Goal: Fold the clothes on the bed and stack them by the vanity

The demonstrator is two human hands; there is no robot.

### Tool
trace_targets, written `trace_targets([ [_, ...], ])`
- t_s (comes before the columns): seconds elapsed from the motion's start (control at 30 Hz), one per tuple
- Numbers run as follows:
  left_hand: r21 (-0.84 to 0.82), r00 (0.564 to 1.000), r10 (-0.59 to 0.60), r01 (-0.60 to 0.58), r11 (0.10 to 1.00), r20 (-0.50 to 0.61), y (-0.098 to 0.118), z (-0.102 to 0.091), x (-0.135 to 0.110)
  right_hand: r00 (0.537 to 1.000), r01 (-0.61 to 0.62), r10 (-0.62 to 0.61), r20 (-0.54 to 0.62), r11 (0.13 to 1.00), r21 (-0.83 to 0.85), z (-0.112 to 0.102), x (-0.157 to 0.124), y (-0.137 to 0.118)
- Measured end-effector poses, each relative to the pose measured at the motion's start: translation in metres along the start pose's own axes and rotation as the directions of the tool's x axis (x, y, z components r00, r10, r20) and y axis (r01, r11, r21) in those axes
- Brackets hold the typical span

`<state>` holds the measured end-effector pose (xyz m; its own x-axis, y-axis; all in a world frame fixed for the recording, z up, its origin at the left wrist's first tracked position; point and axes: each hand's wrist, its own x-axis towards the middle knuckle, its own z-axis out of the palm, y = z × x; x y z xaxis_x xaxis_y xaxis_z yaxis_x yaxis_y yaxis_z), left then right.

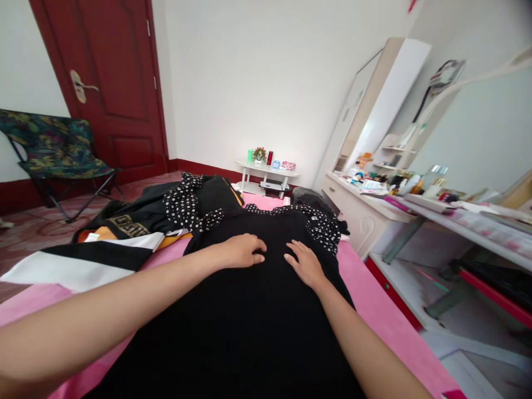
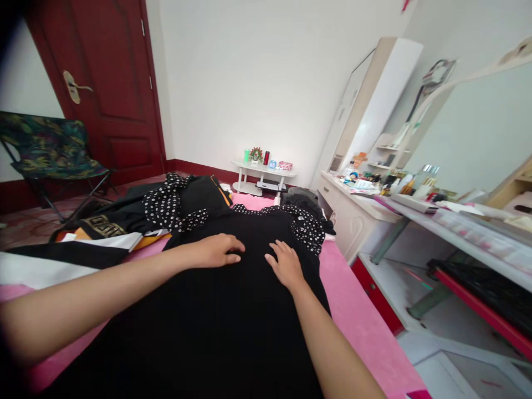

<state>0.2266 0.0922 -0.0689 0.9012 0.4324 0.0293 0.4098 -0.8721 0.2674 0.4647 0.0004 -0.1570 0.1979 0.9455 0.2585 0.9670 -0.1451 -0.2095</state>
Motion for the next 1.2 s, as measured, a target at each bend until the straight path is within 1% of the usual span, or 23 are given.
trace_targets([
  [0.03, -0.011, 0.994, -0.064, 0.064, 0.998, -0.085, -0.006, 0.013, 0.019, 1.0, -0.003, 0.003, -0.005, 1.0, 0.017, 0.0, -0.001, 0.001],
  [0.07, -0.023, 0.983, -0.127, 0.125, 0.992, -0.136, -0.012, 0.027, 0.035, 1.0, -0.005, 0.006, -0.019, 0.999, 0.038, 0.001, -0.001, 0.002],
  [0.13, -0.017, 0.956, -0.226, 0.227, 0.974, -0.188, -0.024, 0.053, 0.056, 0.997, -0.007, 0.013, -0.07, 0.996, 0.088, 0.003, -0.003, 0.005],
  [0.2, 0.024, 0.94, -0.261, 0.273, 0.962, -0.218, -0.033, 0.073, 0.065, 0.99, -0.013, 0.033, -0.136, 0.99, 0.141, 0.005, -0.001, 0.009],
  [0.27, 0.057, 0.935, -0.253, 0.275, 0.96, -0.247, -0.039, 0.086, 0.067, 0.979, -0.017, 0.057, -0.196, 0.98, 0.198, 0.003, 0.006, 0.015],
  [0.37, 0.067, 0.936, -0.241, 0.266, 0.962, -0.257, -0.042, 0.093, 0.067, 0.954, -0.029, 0.085, -0.288, 0.981, 0.193, -0.012, 0.032, 0.024],
  [0.4, 0.07, 0.936, -0.24, 0.266, 0.961, -0.258, -0.042, 0.093, 0.067, 0.943, -0.052, 0.098, -0.318, 0.987, 0.149, -0.02, 0.045, 0.028],
  [0.47, 0.079, 0.931, -0.246, 0.276, 0.958, -0.27, -0.041, 0.093, 0.067, 0.92, -0.15, 0.143, -0.364, 0.989, 0.009, -0.036, 0.073, 0.035],
  [0.53, 0.087, 0.924, -0.251, 0.286, 0.954, -0.287, -0.039, 0.092, 0.067, 0.909, -0.261, 0.193, -0.37, 0.955, -0.142, -0.05, 0.101, 0.045],
  [0.6, 0.087, 0.921, -0.253, 0.29, 0.953, -0.296, -0.039, 0.091, 0.068, 0.917, -0.327, 0.238, -0.32, 0.907, -0.264, -0.057, 0.123, 0.055],
  [0.63, 0.085, 0.921, -0.251, 0.287, 0.954, -0.296, -0.039, 0.091, 0.068, 0.927, -0.337, 0.257, -0.273, 0.889, -0.309, -0.059, 0.131, 0.06],
  [0.7, 0.075, 0.922, -0.25, 0.283, 0.956, -0.297, -0.039, 0.09, 0.068, 0.942, -0.331, 0.283, -0.181, 0.87, -0.366, -0.06, 0.141, 0.071],
  [0.77, 0.063, 0.921, -0.25, 0.281, 0.958, -0.3, -0.039, 0.09, 0.068, 0.946, -0.324, 0.294, -0.137, 0.863, -0.387, -0.063, 0.145, 0.079],
  [0.87, 0.042, 0.92, -0.25, 0.275, 0.96, -0.303, -0.038, 0.09, 0.068, 0.93, -0.366, 0.323, -0.174, 0.848, -0.384, -0.08, 0.144, 0.086],
  [0.9, 0.035, 0.919, -0.25, 0.273, 0.961, -0.304, -0.038, 0.09, 0.067, 0.914, -0.402, 0.343, -0.218, 0.843, -0.358, -0.089, 0.142, 0.086],
  [0.97, 0.015, 0.918, -0.249, 0.266, 0.964, -0.308, -0.038, 0.089, 0.066, 0.862, -0.46, 0.367, -0.35, 0.856, -0.235, -0.111, 0.133, 0.083],
  [1.0, -0.004, 0.917, -0.25, 0.261, 0.965, -0.31, -0.038, 0.088, 0.066, 0.834, -0.452, 0.359, -0.419, 0.88, -0.145, -0.122, 0.125, 0.079],
  [1.03, -0.035, 0.916, -0.253, 0.255, 0.966, -0.313, -0.038, 0.087, 0.065, 0.815, -0.404, 0.335, -0.473, 0.913, -0.049, -0.132, 0.115, 0.072],
  [1.07, -0.08, 0.911, -0.261, 0.248, 0.965, -0.318, -0.039, 0.086, 0.065, 0.817, -0.319, 0.296, -0.495, 0.947, 0.04, -0.141, 0.101, 0.063],
  [1.1, -0.138, 0.902, -0.276, 0.243, 0.96, -0.331, -0.041, 0.085, 0.065, 0.85, -0.207, 0.236, -0.472, 0.972, 0.113, -0.148, 0.084, 0.051],
  [1.13, -0.203, 0.888, -0.297, 0.237, 0.95, -0.351, -0.043, 0.083, 0.065, 0.907, -0.093, 0.158, -0.391, 0.979, 0.181, -0.153, 0.065, 0.037],
  [1.17, -0.269, 0.868, -0.325, 0.233, 0.934, -0.375, -0.044, 0.082, 0.066, 0.968, 0.001, 0.063, -0.242, 0.966, 0.257, -0.156, 0.045, 0.022],
  [1.2, -0.326, 0.845, -0.353, 0.229, 0.917, -0.401, -0.046, 0.081, 0.066, 0.998, 0.057, -0.058, -0.009, 0.944, 0.324, -0.158, 0.026, 0.007],
])
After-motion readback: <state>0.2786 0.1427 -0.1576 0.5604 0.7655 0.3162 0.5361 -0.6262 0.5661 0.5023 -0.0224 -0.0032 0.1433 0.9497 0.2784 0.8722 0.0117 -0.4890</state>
